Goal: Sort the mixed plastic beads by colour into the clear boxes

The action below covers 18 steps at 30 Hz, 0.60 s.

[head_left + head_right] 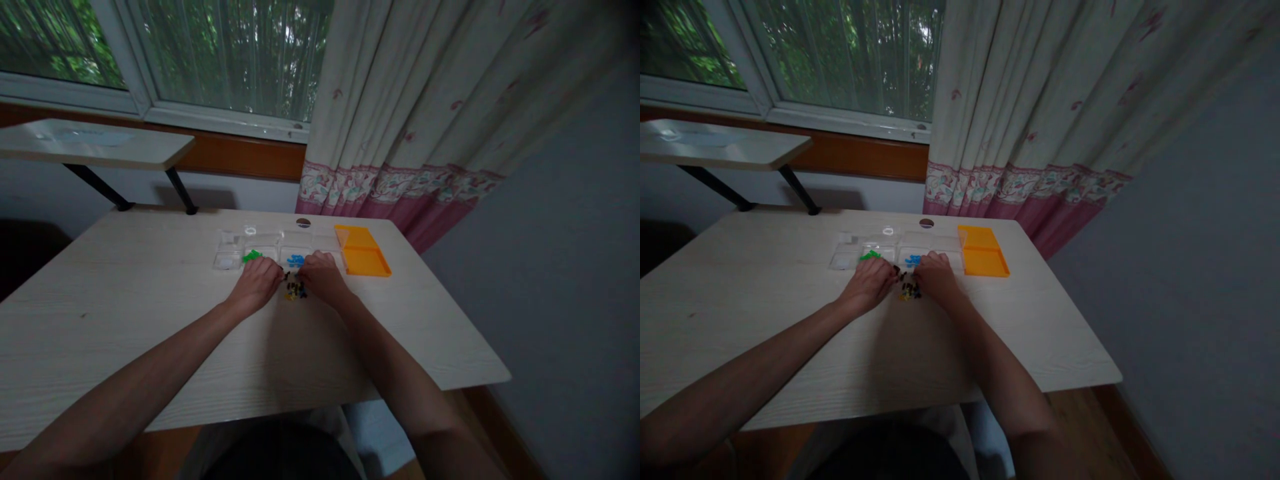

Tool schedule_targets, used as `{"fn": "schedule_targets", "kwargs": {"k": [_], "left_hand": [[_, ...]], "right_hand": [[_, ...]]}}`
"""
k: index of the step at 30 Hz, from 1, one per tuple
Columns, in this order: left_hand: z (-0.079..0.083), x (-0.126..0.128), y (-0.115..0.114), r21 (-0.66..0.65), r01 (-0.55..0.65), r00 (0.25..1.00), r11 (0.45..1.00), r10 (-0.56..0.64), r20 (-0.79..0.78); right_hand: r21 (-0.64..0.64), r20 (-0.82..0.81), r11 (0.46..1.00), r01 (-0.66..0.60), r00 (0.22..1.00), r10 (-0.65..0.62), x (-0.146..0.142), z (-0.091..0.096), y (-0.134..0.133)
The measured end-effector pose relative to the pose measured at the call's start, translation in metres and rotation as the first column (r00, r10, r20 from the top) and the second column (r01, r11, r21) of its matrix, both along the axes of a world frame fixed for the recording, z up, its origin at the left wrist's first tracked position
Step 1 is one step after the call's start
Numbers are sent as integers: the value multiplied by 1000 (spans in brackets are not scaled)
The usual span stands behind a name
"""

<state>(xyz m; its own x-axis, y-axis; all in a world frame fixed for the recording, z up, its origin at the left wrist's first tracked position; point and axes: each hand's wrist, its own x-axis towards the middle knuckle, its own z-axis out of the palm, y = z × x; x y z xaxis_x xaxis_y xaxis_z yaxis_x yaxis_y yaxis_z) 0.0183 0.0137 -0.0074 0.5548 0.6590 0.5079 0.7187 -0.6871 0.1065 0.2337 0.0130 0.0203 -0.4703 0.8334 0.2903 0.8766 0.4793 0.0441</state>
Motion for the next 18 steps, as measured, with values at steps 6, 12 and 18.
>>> {"fn": "schedule_targets", "kwargs": {"k": [6, 12, 18], "left_hand": [[1, -4, 8, -141, -37, 966, 989, 71, 247], [-2, -3, 9, -152, 24, 944, 988, 28, 328], [-4, -3, 11, -174, 52, 908, 983, 26, 419]], "right_hand": [[80, -323, 995, 63, 946, -34, 8, -14, 13], [146, -460, 953, 267, 871, -174, 13, -33, 30], [175, -457, 953, 249, 878, -145, 10, -34, 29]]}}
